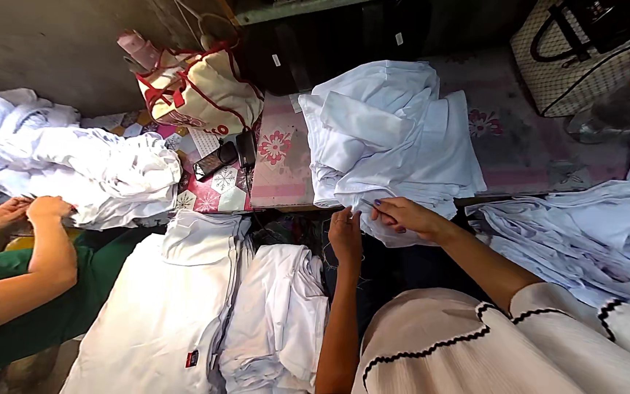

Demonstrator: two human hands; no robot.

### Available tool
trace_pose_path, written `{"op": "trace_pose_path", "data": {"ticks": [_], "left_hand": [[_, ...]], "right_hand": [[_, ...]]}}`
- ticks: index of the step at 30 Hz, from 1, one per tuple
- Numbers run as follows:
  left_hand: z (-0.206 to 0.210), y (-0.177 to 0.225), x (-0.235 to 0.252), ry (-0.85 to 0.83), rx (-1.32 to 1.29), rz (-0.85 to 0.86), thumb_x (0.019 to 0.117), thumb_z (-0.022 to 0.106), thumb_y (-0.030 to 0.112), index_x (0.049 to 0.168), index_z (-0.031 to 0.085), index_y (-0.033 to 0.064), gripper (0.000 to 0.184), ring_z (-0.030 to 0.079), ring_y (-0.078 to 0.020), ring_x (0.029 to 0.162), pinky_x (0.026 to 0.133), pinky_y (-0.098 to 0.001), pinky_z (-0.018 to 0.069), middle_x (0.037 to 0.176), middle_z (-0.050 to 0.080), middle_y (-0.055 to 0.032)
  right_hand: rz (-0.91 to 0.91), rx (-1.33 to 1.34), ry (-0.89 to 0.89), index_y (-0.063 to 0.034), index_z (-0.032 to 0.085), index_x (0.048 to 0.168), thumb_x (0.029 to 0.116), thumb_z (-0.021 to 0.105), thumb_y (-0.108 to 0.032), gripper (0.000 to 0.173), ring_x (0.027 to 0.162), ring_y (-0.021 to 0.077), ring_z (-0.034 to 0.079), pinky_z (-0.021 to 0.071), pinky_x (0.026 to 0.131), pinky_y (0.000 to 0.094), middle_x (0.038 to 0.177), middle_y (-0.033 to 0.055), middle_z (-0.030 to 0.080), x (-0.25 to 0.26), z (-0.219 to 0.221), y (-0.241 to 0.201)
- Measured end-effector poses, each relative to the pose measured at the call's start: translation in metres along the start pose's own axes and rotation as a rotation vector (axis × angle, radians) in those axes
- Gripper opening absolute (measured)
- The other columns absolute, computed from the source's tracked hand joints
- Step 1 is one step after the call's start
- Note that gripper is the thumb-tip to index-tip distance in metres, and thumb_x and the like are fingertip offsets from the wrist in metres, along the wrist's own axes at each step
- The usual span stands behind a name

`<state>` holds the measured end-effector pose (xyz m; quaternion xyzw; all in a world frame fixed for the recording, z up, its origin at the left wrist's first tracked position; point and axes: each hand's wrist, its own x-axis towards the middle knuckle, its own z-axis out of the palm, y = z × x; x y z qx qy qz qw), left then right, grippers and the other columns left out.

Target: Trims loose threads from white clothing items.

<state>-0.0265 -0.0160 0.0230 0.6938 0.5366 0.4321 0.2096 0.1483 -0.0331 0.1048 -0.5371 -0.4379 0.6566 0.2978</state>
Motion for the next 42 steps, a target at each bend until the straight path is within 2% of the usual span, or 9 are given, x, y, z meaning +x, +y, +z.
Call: {"op": "trace_pose_path", "data": {"ticks": [3, 10, 16, 24, 26, 31, 34, 39, 42], "left_hand": [[0.006, -0.009, 0.002, 0.024, 0.042, 0.003, 0.089, 0.069, 0.0, 0.093, 0.076, -0.0061, 0.01, 0.069, -0.0191, 0.069, 0.067, -0.0301, 0.0584, 0.083, 0.072, -0.017], [-0.008, -0.002, -0.008, -0.018, -0.18, -0.177, 0.0897, 0.07, 0.003, 0.094, 0.073, -0.0071, 0.012, 0.063, -0.0027, 0.062, 0.061, -0.0176, 0.053, 0.076, 0.071, -0.0105], [-0.007, -0.001, -0.011, -0.014, -0.183, -0.187, 0.0884, 0.07, 0.002, 0.091, 0.073, -0.0066, 0.01, 0.06, -0.0004, 0.06, 0.059, -0.0157, 0.0507, 0.074, 0.07, -0.0087], [0.015, 0.009, -0.003, -0.023, 0.068, -0.056, 0.0909, 0.071, 0.004, 0.108, 0.072, -0.0113, 0.023, 0.07, -0.0295, 0.081, 0.075, -0.0383, 0.0595, 0.099, 0.069, -0.0257], [0.034, 0.002, 0.003, 0.039, 0.112, -0.025, 0.0894, 0.07, 0.001, 0.103, 0.074, -0.0106, 0.018, 0.072, -0.0343, 0.085, 0.078, -0.0427, 0.0598, 0.097, 0.071, -0.0257], [0.047, -0.009, -0.007, 0.167, 0.068, 0.025, 0.088, 0.075, 0.005, 0.103, 0.07, -0.012, 0.024, 0.07, -0.0282, 0.078, 0.073, -0.0362, 0.0589, 0.093, 0.071, -0.0235], [0.049, -0.011, -0.01, 0.206, 0.066, 0.06, 0.0879, 0.075, 0.003, 0.098, 0.072, -0.0103, 0.017, 0.071, -0.0303, 0.082, 0.076, -0.0348, 0.0595, 0.097, 0.07, -0.0252], [0.056, -0.016, -0.004, 0.187, 0.081, 0.094, 0.0873, 0.071, -0.003, 0.092, 0.076, -0.0074, 0.008, 0.072, -0.0328, 0.092, 0.082, -0.0364, 0.0603, 0.098, 0.071, -0.0243], [0.039, -0.007, -0.005, 0.075, -0.129, -0.019, 0.0864, 0.069, -0.004, 0.089, 0.071, -0.0116, 0.008, 0.071, -0.0283, 0.094, 0.083, -0.0326, 0.0593, 0.107, 0.068, -0.0287]], "right_hand": [[0.07, 0.025, -0.005, -0.008, 0.06, 0.099, 0.1133, 0.035, -0.036, 0.04, 0.047, 0.0012, 0.033, 0.0299, 0.047, 0.0172, 0.061, -0.0095, 0.038, 0.011, 0.002, 0.003], [0.202, 0.05, -0.075, -0.0102, 0.059, 0.091, 0.1125, 0.036, -0.04, 0.043, 0.042, 0.0005, 0.029, 0.0262, 0.043, 0.0173, 0.054, -0.0106, 0.035, 0.027, 0.005, 0.021], [0.184, 0.03, -0.015, -0.0082, 0.06, 0.092, 0.1129, 0.039, -0.033, 0.038, 0.043, 0.0008, 0.031, 0.0272, 0.044, 0.0172, 0.056, -0.0097, 0.036, 0.035, 0.009, 0.017], [0.103, -0.006, 0.063, -0.0065, 0.062, 0.094, 0.1127, 0.04, -0.031, 0.037, 0.045, 0.0012, 0.033, 0.0283, 0.046, 0.0179, 0.057, -0.0095, 0.037, 0.021, 0.009, 0.006], [0.096, -0.013, 0.067, -0.0058, 0.061, 0.095, 0.1129, 0.039, -0.03, 0.037, 0.046, 0.0016, 0.033, 0.0288, 0.047, 0.0179, 0.058, -0.0091, 0.037, 0.022, 0.007, 0.003], [0.099, 0.025, 0.093, -0.0058, 0.061, 0.095, 0.113, 0.039, -0.03, 0.037, 0.045, 0.0012, 0.033, 0.029, 0.046, 0.0171, 0.058, -0.0091, 0.037, 0.021, -0.002, 0.002], [0.097, 0.049, 0.084, -0.0069, 0.06, 0.095, 0.113, 0.039, -0.031, 0.037, 0.045, 0.0008, 0.032, 0.0286, 0.046, 0.0167, 0.057, -0.0095, 0.037, 0.022, -0.002, 0.004], [0.106, 0.056, 0.085, -0.0071, 0.06, 0.094, 0.1129, 0.039, -0.03, 0.037, 0.045, 0.001, 0.032, 0.0281, 0.045, 0.0166, 0.058, -0.0092, 0.037, 0.024, 0.0, 0.004], [0.125, 0.04, 0.054, -0.0075, 0.06, 0.095, 0.113, 0.038, -0.032, 0.038, 0.044, 0.0011, 0.031, 0.0279, 0.045, 0.0168, 0.057, -0.0094, 0.036, 0.02, -0.008, 0.006]]}}
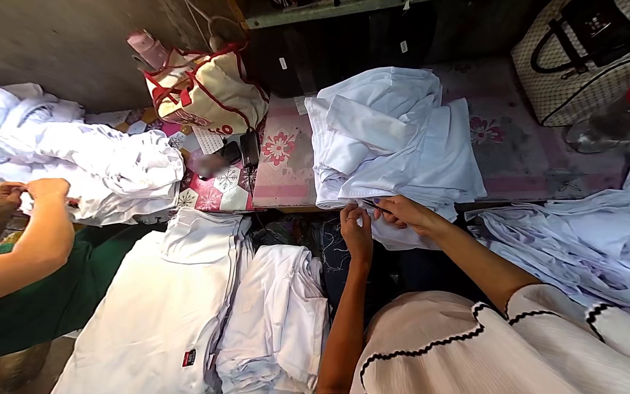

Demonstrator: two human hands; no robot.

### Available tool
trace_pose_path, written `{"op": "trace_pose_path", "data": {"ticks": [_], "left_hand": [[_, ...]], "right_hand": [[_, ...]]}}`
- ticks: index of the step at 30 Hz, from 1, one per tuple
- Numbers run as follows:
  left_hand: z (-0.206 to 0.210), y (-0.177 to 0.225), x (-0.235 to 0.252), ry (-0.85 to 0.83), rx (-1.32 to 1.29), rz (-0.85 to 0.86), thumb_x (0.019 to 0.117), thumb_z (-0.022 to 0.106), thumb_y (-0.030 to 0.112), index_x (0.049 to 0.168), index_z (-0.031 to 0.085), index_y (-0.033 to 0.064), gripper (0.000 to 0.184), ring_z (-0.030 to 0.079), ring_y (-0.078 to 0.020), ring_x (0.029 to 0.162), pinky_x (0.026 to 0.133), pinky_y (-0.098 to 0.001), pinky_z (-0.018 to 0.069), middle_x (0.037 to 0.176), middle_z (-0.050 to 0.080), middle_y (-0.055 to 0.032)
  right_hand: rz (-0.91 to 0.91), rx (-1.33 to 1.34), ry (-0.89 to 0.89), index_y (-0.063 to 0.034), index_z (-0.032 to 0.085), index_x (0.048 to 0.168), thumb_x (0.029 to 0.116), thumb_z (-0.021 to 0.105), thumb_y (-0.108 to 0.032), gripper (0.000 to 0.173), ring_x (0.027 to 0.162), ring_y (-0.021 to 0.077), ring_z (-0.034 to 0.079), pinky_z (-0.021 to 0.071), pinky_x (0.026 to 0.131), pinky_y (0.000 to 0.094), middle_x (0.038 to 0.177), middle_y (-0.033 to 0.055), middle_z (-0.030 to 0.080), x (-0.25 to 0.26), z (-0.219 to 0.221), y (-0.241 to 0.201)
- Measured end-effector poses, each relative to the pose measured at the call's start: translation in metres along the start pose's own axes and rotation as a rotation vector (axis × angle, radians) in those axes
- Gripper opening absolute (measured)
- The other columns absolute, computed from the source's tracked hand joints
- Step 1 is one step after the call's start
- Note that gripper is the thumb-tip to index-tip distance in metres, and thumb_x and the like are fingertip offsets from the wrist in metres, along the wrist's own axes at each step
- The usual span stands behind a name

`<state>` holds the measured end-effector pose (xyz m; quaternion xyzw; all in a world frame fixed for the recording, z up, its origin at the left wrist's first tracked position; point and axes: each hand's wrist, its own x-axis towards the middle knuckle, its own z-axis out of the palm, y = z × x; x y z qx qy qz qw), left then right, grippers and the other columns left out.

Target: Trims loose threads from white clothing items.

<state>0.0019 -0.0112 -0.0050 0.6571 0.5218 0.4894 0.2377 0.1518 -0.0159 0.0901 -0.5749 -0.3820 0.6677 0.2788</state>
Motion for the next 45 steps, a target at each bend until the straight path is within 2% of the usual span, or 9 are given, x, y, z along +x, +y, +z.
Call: {"op": "trace_pose_path", "data": {"ticks": [5, 15, 18, 20, 26, 29, 33, 38, 45], "left_hand": [[-0.038, 0.023, -0.003, -0.142, -0.317, -0.339, 0.0928, 0.065, 0.002, 0.095, 0.068, -0.0097, 0.012, 0.063, -0.0067, 0.088, 0.074, -0.0172, 0.0551, 0.113, 0.059, -0.0179], [-0.042, 0.02, -0.008, -0.134, -0.335, -0.273, 0.0886, 0.068, 0.001, 0.086, 0.069, -0.005, 0.006, 0.06, -0.0048, 0.082, 0.07, -0.0157, 0.0526, 0.1, 0.06, -0.0109], [-0.05, 0.019, -0.012, -0.235, -0.134, -0.267, 0.0891, 0.07, 0.003, 0.09, 0.072, -0.0054, 0.009, 0.062, -0.0114, 0.084, 0.072, -0.0208, 0.0539, 0.102, 0.062, -0.0166], [-0.059, 0.027, -0.011, -0.333, 0.069, -0.242, 0.0909, 0.071, 0.008, 0.098, 0.073, -0.0046, 0.014, 0.065, -0.0242, 0.094, 0.079, -0.0339, 0.0552, 0.11, 0.064, -0.0224], [-0.022, 0.025, -0.004, -0.132, 0.158, -0.031, 0.0919, 0.072, 0.011, 0.104, 0.073, -0.0098, 0.024, 0.067, -0.0331, 0.093, 0.082, -0.0393, 0.0572, 0.104, 0.065, -0.0271], [0.009, 0.008, -0.001, -0.078, 0.14, 0.022, 0.0901, 0.069, 0.0, 0.096, 0.073, -0.0104, 0.013, 0.067, -0.0364, 0.096, 0.086, -0.0411, 0.0575, 0.101, 0.066, -0.0266], [0.007, -0.004, -0.001, -0.025, -0.001, 0.056, 0.0844, 0.07, -0.006, 0.086, 0.073, -0.009, 0.005, 0.069, -0.0258, 0.088, 0.08, -0.0308, 0.0588, 0.095, 0.067, -0.0234], [-0.031, 0.011, -0.009, -0.14, -0.296, -0.254, 0.088, 0.069, -0.001, 0.089, 0.07, -0.0095, 0.009, 0.068, -0.0113, 0.092, 0.079, -0.0216, 0.0578, 0.111, 0.066, -0.0202], [-0.039, 0.025, -0.013, -0.15, -0.372, -0.347, 0.0914, 0.066, -0.001, 0.097, 0.069, -0.0074, 0.009, 0.07, -0.0059, 0.075, 0.074, -0.0226, 0.0591, 0.084, 0.073, -0.0082]], "right_hand": [[0.078, -0.023, -0.183, -0.0116, 0.059, 0.09, 0.1126, 0.037, -0.037, 0.041, 0.041, -0.001, 0.028, 0.0244, 0.041, 0.0159, 0.053, -0.0116, 0.033, -0.008, -0.012, 0.006], [0.052, -0.019, -0.19, -0.0104, 0.06, 0.09, 0.1121, 0.04, -0.034, 0.038, 0.041, -0.0008, 0.029, 0.0257, 0.042, 0.0159, 0.054, -0.0115, 0.034, 0.013, -0.001, 0.006], [0.05, -0.019, -0.124, -0.0093, 0.06, 0.091, 0.1122, 0.041, -0.031, 0.036, 0.042, -0.0002, 0.029, 0.0258, 0.043, 0.0166, 0.055, -0.0111, 0.035, 0.011, -0.001, 0.008], [0.044, -0.018, -0.096, -0.0089, 0.06, 0.092, 0.1124, 0.041, -0.03, 0.035, 0.042, -0.0001, 0.029, 0.0257, 0.043, 0.0166, 0.055, -0.011, 0.035, 0.005, -0.003, 0.007], [0.012, -0.002, -0.069, -0.0082, 0.06, 0.092, 0.1128, 0.039, -0.03, 0.036, 0.043, -0.0004, 0.03, 0.0267, 0.044, 0.0156, 0.056, -0.0105, 0.036, -0.004, -0.001, -0.004], [0.006, -0.021, -0.049, -0.0082, 0.059, 0.093, 0.1131, 0.037, -0.031, 0.037, 0.044, 0.0006, 0.031, 0.0274, 0.044, 0.0166, 0.056, -0.0099, 0.036, -0.004, -0.002, -0.005], [0.023, -0.018, -0.029, -0.0083, 0.06, 0.094, 0.113, 0.038, -0.032, 0.038, 0.043, 0.0002, 0.032, 0.0279, 0.044, 0.0163, 0.056, -0.0104, 0.037, -0.007, -0.008, 0.002], [0.08, -0.001, -0.123, -0.0107, 0.06, 0.091, 0.1125, 0.038, -0.036, 0.04, 0.042, -0.0005, 0.03, 0.0261, 0.042, 0.0163, 0.054, -0.0114, 0.035, -0.01, -0.014, 0.016], [0.087, 0.052, -0.187, -0.0127, 0.059, 0.089, 0.1124, 0.038, -0.037, 0.04, 0.041, -0.0011, 0.029, 0.0253, 0.041, 0.0156, 0.053, -0.0119, 0.034, -0.003, -0.002, 0.02]]}}
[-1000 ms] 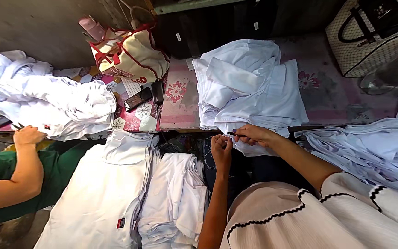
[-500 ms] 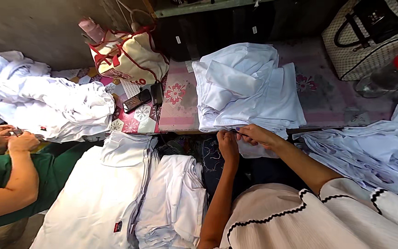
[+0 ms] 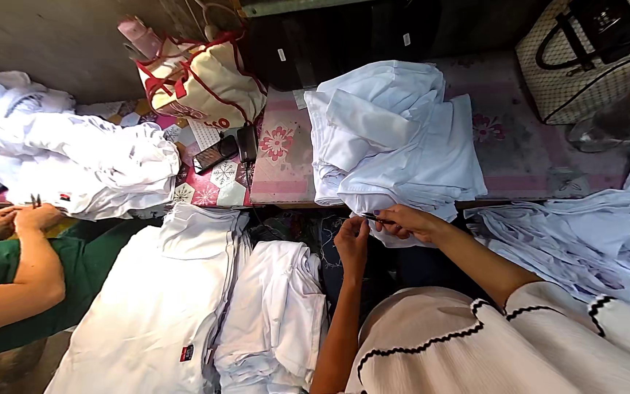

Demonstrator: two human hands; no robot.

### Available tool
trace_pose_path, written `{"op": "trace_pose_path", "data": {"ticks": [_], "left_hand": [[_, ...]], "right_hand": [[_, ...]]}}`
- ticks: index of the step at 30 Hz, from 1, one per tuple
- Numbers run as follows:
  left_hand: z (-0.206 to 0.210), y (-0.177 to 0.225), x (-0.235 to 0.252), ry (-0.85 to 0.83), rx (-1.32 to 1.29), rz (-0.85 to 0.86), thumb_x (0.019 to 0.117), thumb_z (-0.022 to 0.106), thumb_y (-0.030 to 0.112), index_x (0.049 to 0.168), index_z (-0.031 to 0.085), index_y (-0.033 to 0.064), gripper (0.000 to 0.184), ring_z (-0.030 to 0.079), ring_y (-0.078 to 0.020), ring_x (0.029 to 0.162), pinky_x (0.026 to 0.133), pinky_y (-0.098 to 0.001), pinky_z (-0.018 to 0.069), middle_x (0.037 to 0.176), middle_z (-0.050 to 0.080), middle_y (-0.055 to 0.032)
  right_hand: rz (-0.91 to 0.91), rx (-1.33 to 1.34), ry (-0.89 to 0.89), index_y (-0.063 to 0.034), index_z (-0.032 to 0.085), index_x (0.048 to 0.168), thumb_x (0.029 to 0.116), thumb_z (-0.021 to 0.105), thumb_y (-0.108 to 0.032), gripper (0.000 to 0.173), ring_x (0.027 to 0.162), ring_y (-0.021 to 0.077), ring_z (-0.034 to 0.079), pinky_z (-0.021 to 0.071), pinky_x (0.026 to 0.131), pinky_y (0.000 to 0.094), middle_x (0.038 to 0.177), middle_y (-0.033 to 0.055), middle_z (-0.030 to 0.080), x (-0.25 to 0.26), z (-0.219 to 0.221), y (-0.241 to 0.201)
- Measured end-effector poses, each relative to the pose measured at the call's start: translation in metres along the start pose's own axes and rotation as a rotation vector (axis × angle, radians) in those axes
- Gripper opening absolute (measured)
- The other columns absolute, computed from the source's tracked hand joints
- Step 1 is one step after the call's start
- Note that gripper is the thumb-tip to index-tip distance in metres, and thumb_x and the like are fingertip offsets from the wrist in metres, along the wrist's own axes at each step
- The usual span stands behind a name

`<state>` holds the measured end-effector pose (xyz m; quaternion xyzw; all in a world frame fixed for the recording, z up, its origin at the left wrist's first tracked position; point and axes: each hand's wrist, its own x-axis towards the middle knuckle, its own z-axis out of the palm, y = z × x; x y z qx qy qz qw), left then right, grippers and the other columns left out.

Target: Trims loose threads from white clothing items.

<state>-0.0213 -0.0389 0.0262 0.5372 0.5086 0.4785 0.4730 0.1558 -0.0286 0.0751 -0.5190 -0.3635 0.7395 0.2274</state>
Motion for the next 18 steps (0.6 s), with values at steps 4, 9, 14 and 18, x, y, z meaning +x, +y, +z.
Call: {"op": "trace_pose_path", "data": {"ticks": [4, 9, 14, 18], "left_hand": [[0.001, -0.002, -0.001, 0.003, -0.034, -0.02, 0.0919, 0.067, -0.001, 0.097, 0.07, -0.0075, 0.009, 0.073, -0.0087, 0.076, 0.076, -0.0254, 0.0614, 0.085, 0.075, -0.0093], [-0.001, -0.005, -0.001, 0.012, -0.11, -0.034, 0.0922, 0.066, -0.004, 0.098, 0.069, -0.0086, 0.008, 0.074, -0.0108, 0.077, 0.078, -0.0269, 0.0624, 0.085, 0.076, -0.0096], [-0.003, -0.004, -0.001, -0.007, -0.164, -0.044, 0.0918, 0.066, -0.005, 0.097, 0.069, -0.0082, 0.007, 0.074, -0.0116, 0.077, 0.078, -0.0281, 0.0627, 0.085, 0.075, -0.0093], [-0.003, -0.006, -0.003, -0.003, -0.194, -0.054, 0.0916, 0.065, -0.006, 0.098, 0.069, -0.0087, 0.008, 0.075, -0.0132, 0.078, 0.079, -0.0297, 0.0633, 0.085, 0.076, -0.0098]], "right_hand": [[-0.018, 0.035, 0.017, -0.0121, 0.059, 0.091, 0.1122, 0.039, -0.035, 0.037, 0.041, -0.0008, 0.029, 0.0258, 0.041, 0.0156, 0.054, -0.0115, 0.035, 0.005, 0.001, 0.003], [-0.017, 0.062, 0.015, -0.0122, 0.059, 0.092, 0.1121, 0.04, -0.034, 0.036, 0.041, -0.0013, 0.029, 0.0255, 0.041, 0.0151, 0.054, -0.0117, 0.034, 0.002, -0.001, 0.008], [0.008, 0.118, -0.035, -0.0131, 0.059, 0.091, 0.1124, 0.036, -0.038, 0.04, 0.041, -0.0018, 0.028, 0.0248, 0.041, 0.0146, 0.054, -0.0121, 0.034, -0.002, -0.003, 0.01], [0.011, 0.192, -0.071, -0.0134, 0.058, 0.091, 0.1123, 0.036, -0.039, 0.04, 0.04, -0.0019, 0.026, 0.024, 0.04, 0.014, 0.054, -0.0118, 0.032, 0.004, -0.002, 0.008]]}}
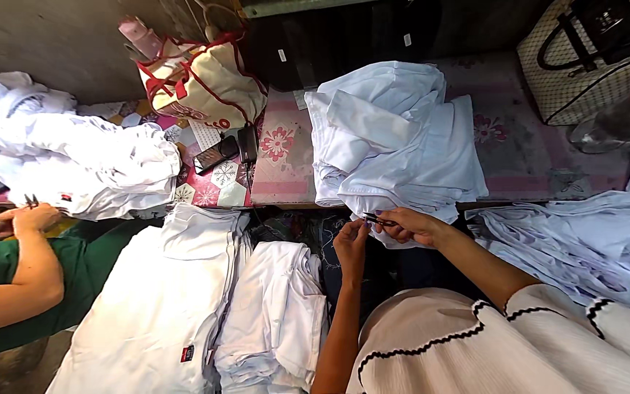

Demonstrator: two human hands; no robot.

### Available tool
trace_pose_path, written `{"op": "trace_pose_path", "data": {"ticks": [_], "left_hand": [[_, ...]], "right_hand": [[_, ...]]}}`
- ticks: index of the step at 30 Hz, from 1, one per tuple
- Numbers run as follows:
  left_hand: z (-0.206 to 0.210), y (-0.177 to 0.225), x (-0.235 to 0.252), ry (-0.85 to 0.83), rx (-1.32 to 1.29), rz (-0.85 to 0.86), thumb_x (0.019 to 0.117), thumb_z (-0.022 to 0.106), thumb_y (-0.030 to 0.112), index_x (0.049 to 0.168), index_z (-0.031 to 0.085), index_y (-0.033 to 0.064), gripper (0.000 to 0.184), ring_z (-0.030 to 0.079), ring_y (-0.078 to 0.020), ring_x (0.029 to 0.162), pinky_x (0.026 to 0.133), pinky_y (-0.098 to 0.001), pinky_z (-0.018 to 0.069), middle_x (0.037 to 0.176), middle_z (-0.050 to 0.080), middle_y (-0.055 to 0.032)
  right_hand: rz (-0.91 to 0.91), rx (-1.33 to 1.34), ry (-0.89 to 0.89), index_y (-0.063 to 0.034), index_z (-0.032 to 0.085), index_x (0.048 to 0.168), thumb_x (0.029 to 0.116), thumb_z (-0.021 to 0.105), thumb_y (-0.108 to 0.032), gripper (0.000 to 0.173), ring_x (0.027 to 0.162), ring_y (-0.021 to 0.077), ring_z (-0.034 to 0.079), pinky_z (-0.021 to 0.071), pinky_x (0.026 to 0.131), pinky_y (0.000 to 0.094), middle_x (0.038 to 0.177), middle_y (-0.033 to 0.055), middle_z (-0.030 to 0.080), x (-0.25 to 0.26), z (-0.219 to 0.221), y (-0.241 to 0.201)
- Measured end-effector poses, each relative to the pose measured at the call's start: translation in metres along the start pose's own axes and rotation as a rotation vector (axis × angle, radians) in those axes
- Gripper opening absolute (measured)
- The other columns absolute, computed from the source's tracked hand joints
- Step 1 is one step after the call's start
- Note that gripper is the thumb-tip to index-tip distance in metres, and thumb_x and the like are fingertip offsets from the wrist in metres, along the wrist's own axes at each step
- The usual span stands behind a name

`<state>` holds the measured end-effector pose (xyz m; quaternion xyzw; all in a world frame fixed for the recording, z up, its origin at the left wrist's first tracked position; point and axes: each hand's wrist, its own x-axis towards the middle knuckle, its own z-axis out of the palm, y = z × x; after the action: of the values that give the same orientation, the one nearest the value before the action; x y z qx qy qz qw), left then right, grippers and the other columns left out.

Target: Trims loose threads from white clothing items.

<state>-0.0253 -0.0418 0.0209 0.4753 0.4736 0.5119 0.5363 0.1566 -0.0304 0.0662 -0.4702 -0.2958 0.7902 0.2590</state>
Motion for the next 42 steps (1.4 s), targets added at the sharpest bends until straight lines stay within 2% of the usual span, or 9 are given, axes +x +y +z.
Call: {"op": "trace_pose_path", "data": {"ticks": [8, 11, 14, 19, 21, 26, 33, 37, 42], "left_hand": [[-0.001, -0.002, -0.004, -0.007, -0.016, -0.005, 0.0937, 0.063, -0.005, 0.101, 0.069, -0.0104, 0.011, 0.075, -0.0163, 0.087, 0.083, -0.0316, 0.0625, 0.101, 0.076, -0.0152], [0.001, 0.001, 0.001, 0.066, -0.246, -0.139, 0.1014, 0.048, -0.001, 0.11, 0.054, -0.0114, 0.015, 0.074, -0.025, 0.1, 0.092, -0.0388, 0.06, 0.114, 0.072, -0.0217], [0.006, 0.01, 0.018, 0.137, -0.441, -0.36, 0.1062, 0.045, 0.002, 0.123, 0.043, -0.0067, 0.019, 0.074, -0.0254, 0.098, 0.089, -0.0394, 0.0605, 0.113, 0.07, -0.02], [0.006, 0.012, 0.034, 0.155, -0.539, -0.52, 0.1036, 0.05, -0.002, 0.13, 0.044, -0.0041, 0.027, 0.069, -0.018, 0.085, 0.082, -0.0348, 0.0603, 0.1, 0.065, -0.0117], [0.006, 0.018, 0.032, 0.155, -0.573, -0.505, 0.1024, 0.051, -0.005, 0.124, 0.047, -0.003, 0.022, 0.07, -0.017, 0.083, 0.082, -0.0337, 0.0604, 0.096, 0.066, -0.0097], [0.012, 0.022, 0.022, 0.195, -0.653, -0.381, 0.0991, 0.049, -0.012, 0.099, 0.048, 0.0041, 0.016, 0.073, -0.0172, 0.072, 0.077, -0.0338, 0.0628, 0.079, 0.07, -0.0061], [0.011, 0.005, 0.008, 0.043, -0.121, 0.116, 0.0915, 0.064, -0.008, 0.116, 0.064, -0.0133, 0.025, 0.073, -0.0138, 0.091, 0.088, -0.0311, 0.0614, 0.104, 0.074, -0.013], [0.013, -0.008, 0.017, 0.089, 0.134, 0.348, 0.089, 0.066, -0.011, 0.104, 0.072, -0.0136, 0.016, 0.074, -0.0116, 0.081, 0.079, -0.0247, 0.0619, 0.096, 0.075, -0.0173], [0.007, -0.002, 0.016, 0.02, -0.005, 0.191, 0.0935, 0.061, -0.01, 0.105, 0.069, -0.0134, 0.015, 0.076, -0.014, 0.079, 0.079, -0.0293, 0.0644, 0.089, 0.077, -0.0127]], "right_hand": [[-0.059, -0.022, 0.105, -0.0119, 0.059, 0.091, 0.1122, 0.04, -0.031, 0.035, 0.041, -0.0005, 0.027, 0.025, 0.041, 0.0158, 0.054, -0.0118, 0.032, 0.007, 0.001, 0.007], [-0.124, -0.041, 0.096, -0.0112, 0.06, 0.093, 0.1126, 0.038, -0.032, 0.036, 0.042, -0.0008, 0.029, 0.0265, 0.042, 0.0153, 0.054, -0.0119, 0.033, 0.001, 0.003, 0.007], [-0.207, -0.117, 0.159, -0.0102, 0.061, 0.095, 0.1129, 0.036, -0.034, 0.039, 0.043, -0.0002, 0.031, 0.0283, 0.043, 0.0163, 0.056, -0.0114, 0.036, -0.005, 0.015, -0.001], [-0.37, -0.443, 0.464, -0.0007, 0.068, 0.107, 0.0991, 0.068, -0.024, 0.025, 0.063, 0.0028, 0.046, 0.0402, 0.06, 0.0212, 0.078, -0.0005, 0.057, 0.005, 0.021, -0.003], [-0.398, -0.523, 0.515, 0.0003, 0.07, 0.115, 0.0973, 0.07, -0.023, 0.029, 0.07, 0.0061, 0.05, 0.0439, 0.069, 0.0248, 0.085, 0.0044, 0.063, 0.01, 0.022, -0.001], [-0.4, -0.493, 0.526, 0.0018, 0.07, 0.109, 0.0959, 0.071, -0.017, 0.023, 0.064, 0.0036, 0.043, 0.0384, 0.062, 0.0221, 0.075, 0.0005, 0.056, 0.02, 0.03, -0.004], [-0.372, -0.413, 0.534, 0.0007, 0.071, 0.101, 0.0957, 0.071, -0.014, 0.016, 0.065, 0.0038, 0.048, 0.0414, 0.063, 0.0221, 0.076, 0.0007, 0.058, 0.017, 0.028, -0.012], [-0.399, -0.421, 0.533, 0.0007, 0.07, 0.098, 0.0956, 0.071, -0.014, 0.015, 0.065, 0.0025, 0.047, 0.0402, 0.062, 0.0206, 0.076, -0.0003, 0.058, 0.019, 0.032, -0.011], [-0.373, -0.399, 0.413, -0.0001, 0.068, 0.104, 0.1032, 0.062, -0.022, 0.023, 0.061, 0.0017, 0.044, 0.0386, 0.058, 0.0199, 0.074, -0.0026, 0.054, 0.014, 0.023, -0.013]]}}
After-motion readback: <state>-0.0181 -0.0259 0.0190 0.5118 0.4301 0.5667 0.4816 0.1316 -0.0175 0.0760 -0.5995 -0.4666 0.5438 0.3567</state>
